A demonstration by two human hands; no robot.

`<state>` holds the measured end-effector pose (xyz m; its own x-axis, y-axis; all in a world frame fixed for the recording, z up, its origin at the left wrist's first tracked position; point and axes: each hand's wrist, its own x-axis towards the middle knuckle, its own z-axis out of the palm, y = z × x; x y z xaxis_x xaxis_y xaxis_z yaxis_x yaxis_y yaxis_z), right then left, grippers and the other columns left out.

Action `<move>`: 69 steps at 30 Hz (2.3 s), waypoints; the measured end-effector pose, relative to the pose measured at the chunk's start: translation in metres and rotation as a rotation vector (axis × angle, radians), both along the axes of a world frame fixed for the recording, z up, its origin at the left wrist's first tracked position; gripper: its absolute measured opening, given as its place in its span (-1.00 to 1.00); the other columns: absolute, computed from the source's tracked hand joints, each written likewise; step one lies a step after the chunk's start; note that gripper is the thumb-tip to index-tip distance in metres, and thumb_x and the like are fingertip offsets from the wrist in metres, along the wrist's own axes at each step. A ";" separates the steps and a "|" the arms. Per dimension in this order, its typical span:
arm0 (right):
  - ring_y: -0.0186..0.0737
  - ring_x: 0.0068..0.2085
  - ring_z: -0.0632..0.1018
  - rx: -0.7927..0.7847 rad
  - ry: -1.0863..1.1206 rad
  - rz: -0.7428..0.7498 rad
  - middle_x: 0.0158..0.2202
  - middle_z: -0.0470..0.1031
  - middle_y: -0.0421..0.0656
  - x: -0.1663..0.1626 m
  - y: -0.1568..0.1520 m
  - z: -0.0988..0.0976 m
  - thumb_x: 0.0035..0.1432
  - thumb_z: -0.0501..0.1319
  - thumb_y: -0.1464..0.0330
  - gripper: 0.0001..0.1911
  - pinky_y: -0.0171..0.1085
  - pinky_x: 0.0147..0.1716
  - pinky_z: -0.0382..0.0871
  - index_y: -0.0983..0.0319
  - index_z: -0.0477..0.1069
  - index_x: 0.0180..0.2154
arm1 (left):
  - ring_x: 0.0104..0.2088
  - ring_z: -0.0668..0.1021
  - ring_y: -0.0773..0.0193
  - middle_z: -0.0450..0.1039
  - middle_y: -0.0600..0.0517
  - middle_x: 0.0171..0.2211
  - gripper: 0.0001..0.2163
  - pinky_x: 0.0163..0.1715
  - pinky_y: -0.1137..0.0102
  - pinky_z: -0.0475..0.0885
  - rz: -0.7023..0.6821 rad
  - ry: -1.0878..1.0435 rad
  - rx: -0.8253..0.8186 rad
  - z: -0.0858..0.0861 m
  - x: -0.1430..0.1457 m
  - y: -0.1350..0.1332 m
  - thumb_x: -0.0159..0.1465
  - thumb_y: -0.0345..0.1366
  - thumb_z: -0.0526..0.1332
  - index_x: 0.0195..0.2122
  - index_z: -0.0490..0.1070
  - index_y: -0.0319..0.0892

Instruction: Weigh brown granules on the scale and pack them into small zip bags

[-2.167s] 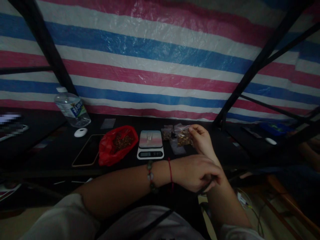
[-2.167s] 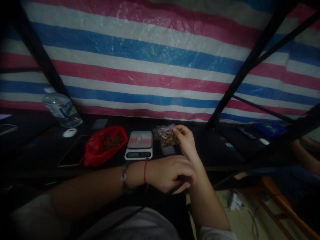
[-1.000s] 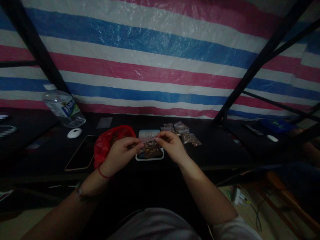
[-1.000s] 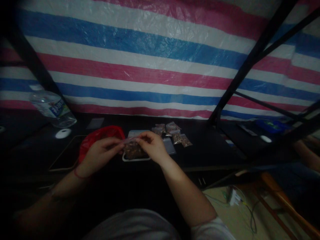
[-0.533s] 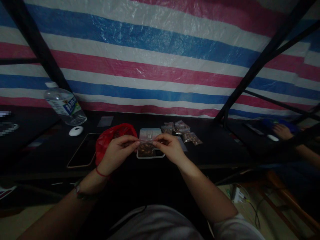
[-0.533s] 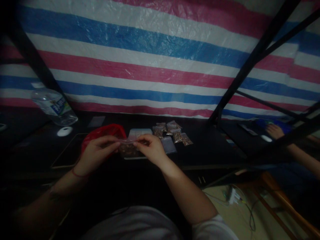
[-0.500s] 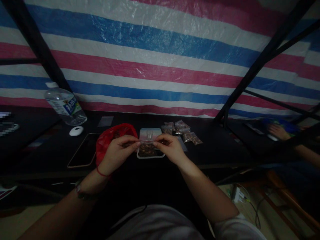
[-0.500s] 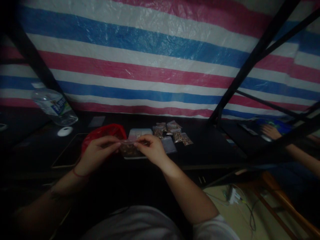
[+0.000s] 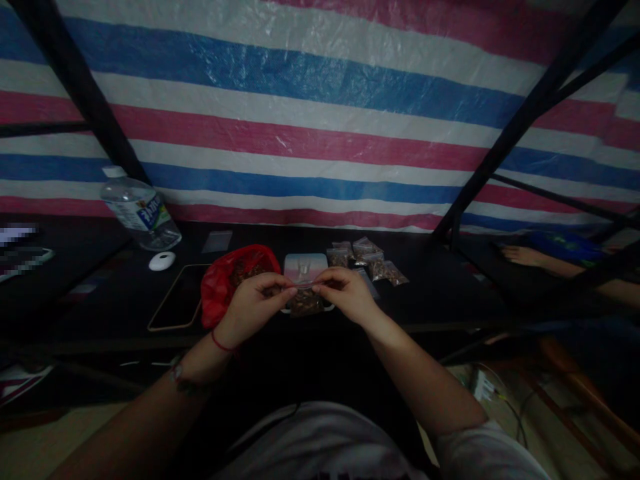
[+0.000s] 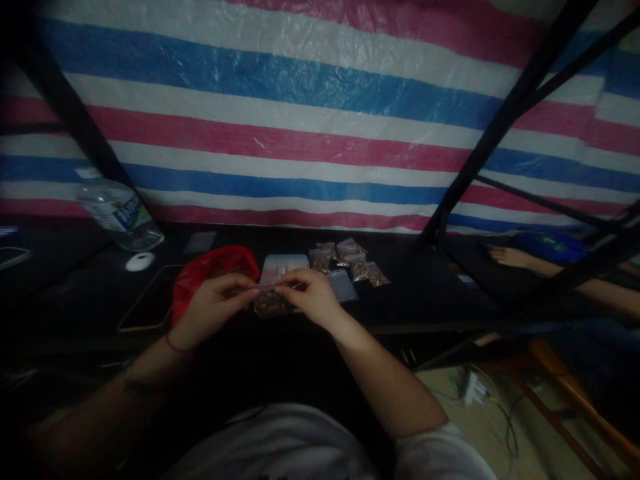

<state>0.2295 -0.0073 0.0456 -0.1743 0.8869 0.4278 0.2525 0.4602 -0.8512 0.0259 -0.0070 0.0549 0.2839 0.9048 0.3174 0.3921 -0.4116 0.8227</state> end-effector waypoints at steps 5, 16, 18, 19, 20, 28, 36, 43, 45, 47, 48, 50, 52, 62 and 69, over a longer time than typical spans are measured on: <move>-0.29 -0.41 0.48 0.057 -0.070 -0.027 -0.46 0.50 -0.18 -0.003 -0.001 0.002 0.01 0.28 0.34 -0.92 -0.35 -0.43 0.33 0.21 0.50 -0.47 | -0.48 0.48 0.34 0.47 0.03 -0.48 -0.77 -0.46 0.49 0.38 -0.017 0.102 0.108 -0.003 -0.002 0.002 0.18 -0.15 0.19 -0.42 0.47 -0.22; -0.29 -0.39 0.49 0.171 -0.184 0.039 -0.46 0.51 -0.19 -0.003 -0.001 0.000 0.05 0.26 0.39 -0.93 -0.34 -0.38 0.32 0.19 0.53 -0.43 | -0.42 0.49 0.32 0.49 0.02 -0.45 -0.81 -0.39 0.47 0.36 -0.027 0.201 0.234 -0.003 0.003 -0.002 0.22 -0.22 0.16 -0.41 0.47 -0.20; -0.29 -0.40 0.48 0.193 -0.209 0.030 -0.46 0.50 -0.19 -0.004 -0.003 0.002 0.06 0.25 0.41 -0.92 -0.33 -0.37 0.32 0.19 0.52 -0.45 | -0.41 0.49 0.32 0.48 0.02 -0.45 -0.82 -0.36 0.46 0.36 -0.036 0.211 0.260 -0.002 0.003 -0.003 0.23 -0.23 0.15 -0.42 0.45 -0.20; -0.29 -0.40 0.48 0.197 -0.219 0.024 -0.47 0.49 -0.19 -0.004 -0.004 0.003 0.06 0.24 0.42 -0.92 -0.33 -0.37 0.32 0.20 0.51 -0.45 | -0.41 0.50 0.31 0.48 0.02 -0.44 -0.82 -0.36 0.46 0.36 -0.045 0.215 0.257 -0.001 0.004 -0.003 0.24 -0.23 0.14 -0.42 0.45 -0.19; -0.29 -0.40 0.48 0.196 -0.228 0.022 -0.47 0.49 -0.19 -0.005 -0.005 0.003 0.05 0.24 0.42 -0.91 -0.33 -0.38 0.32 0.20 0.51 -0.46 | -0.41 0.50 0.31 0.49 0.03 -0.44 -0.82 -0.36 0.46 0.36 -0.058 0.219 0.247 -0.001 0.004 -0.004 0.24 -0.23 0.14 -0.41 0.45 -0.19; -0.32 -0.42 0.47 0.194 -0.250 0.052 -0.48 0.49 -0.20 -0.010 -0.008 -0.002 0.03 0.26 0.44 -0.94 -0.35 -0.40 0.31 0.22 0.52 -0.44 | -0.39 0.51 0.32 0.49 0.04 -0.44 -0.86 -0.36 0.47 0.35 -0.083 0.257 0.265 -0.003 0.005 -0.007 0.23 -0.30 0.15 -0.40 0.47 -0.18; -0.33 -0.40 0.47 0.215 -0.295 0.058 -0.48 0.48 -0.21 -0.007 -0.008 -0.003 0.02 0.25 0.47 -0.95 -0.36 -0.38 0.30 0.25 0.49 -0.44 | -0.38 0.53 0.32 0.54 0.04 -0.40 -0.88 -0.35 0.48 0.36 -0.095 0.246 0.186 -0.004 0.005 -0.007 0.20 -0.29 0.19 -0.38 0.52 -0.16; -0.35 -0.42 0.45 0.212 -0.384 0.044 -0.50 0.45 -0.22 -0.009 -0.006 -0.007 0.00 0.25 0.49 -0.93 -0.38 -0.38 0.27 0.26 0.47 -0.48 | -0.35 0.51 0.29 0.51 0.03 -0.41 -0.87 -0.33 0.44 0.33 -0.063 0.369 0.221 -0.007 0.007 -0.006 0.22 -0.32 0.15 -0.39 0.47 -0.17; -0.35 -0.41 0.46 0.210 -0.386 0.034 -0.49 0.47 -0.21 -0.009 -0.005 -0.007 0.03 0.24 0.48 -0.94 -0.38 -0.37 0.28 0.26 0.48 -0.46 | -0.34 0.51 0.29 0.51 0.03 -0.40 -0.86 -0.32 0.43 0.33 -0.061 0.371 0.222 -0.008 0.006 -0.005 0.23 -0.31 0.14 -0.38 0.47 -0.17; -0.34 -0.40 0.48 0.206 -0.375 0.041 -0.47 0.49 -0.20 -0.008 -0.003 -0.007 0.05 0.24 0.46 -0.94 -0.37 -0.35 0.30 0.26 0.50 -0.44 | -0.34 0.51 0.29 0.51 0.04 -0.40 -0.86 -0.31 0.44 0.34 -0.082 0.370 0.221 -0.007 0.006 -0.004 0.23 -0.30 0.14 -0.37 0.48 -0.16; -0.33 -0.39 0.49 0.205 -0.371 0.058 -0.46 0.50 -0.20 -0.008 -0.003 -0.007 0.06 0.24 0.45 -0.94 -0.37 -0.35 0.30 0.26 0.50 -0.43 | -0.35 0.51 0.30 0.50 0.04 -0.40 -0.86 -0.31 0.44 0.34 -0.098 0.372 0.219 -0.006 0.005 -0.004 0.23 -0.30 0.14 -0.37 0.48 -0.16; -0.32 -0.36 0.51 0.203 -0.366 0.100 -0.43 0.53 -0.19 -0.007 -0.002 -0.007 0.07 0.25 0.44 -0.94 -0.37 -0.33 0.32 0.25 0.51 -0.41 | -0.36 0.50 0.30 0.50 0.05 -0.41 -0.86 -0.33 0.44 0.33 -0.128 0.383 0.216 -0.004 0.004 -0.005 0.23 -0.31 0.14 -0.37 0.48 -0.15; -0.32 -0.37 0.52 0.196 -0.344 0.093 -0.43 0.54 -0.19 -0.005 -0.002 -0.005 0.05 0.29 0.43 -0.97 -0.37 -0.34 0.32 0.24 0.52 -0.42 | -0.34 0.50 0.29 0.49 0.04 -0.40 -0.85 -0.33 0.43 0.33 -0.127 0.397 0.216 -0.002 0.002 -0.005 0.25 -0.32 0.12 -0.38 0.47 -0.15; -0.33 -0.39 0.48 0.168 -0.228 -0.054 -0.47 0.49 -0.19 0.001 -0.005 0.011 0.07 0.26 0.42 -0.89 -0.36 -0.35 0.32 0.24 0.48 -0.49 | -0.40 0.52 0.29 0.51 0.03 -0.44 -0.80 -0.38 0.43 0.36 0.005 0.322 0.239 0.005 -0.007 -0.001 0.22 -0.20 0.16 -0.42 0.49 -0.17; -0.27 -0.34 0.54 -0.112 -0.077 0.169 -0.34 0.55 -0.16 0.016 0.005 0.002 -0.04 0.33 0.25 -0.75 -0.30 -0.32 0.42 0.23 0.49 -0.29 | -0.36 0.56 0.25 0.56 -0.01 -0.35 -0.74 -0.33 0.41 0.44 0.075 0.188 0.215 0.000 -0.002 -0.006 0.18 -0.11 0.19 -0.27 0.52 -0.17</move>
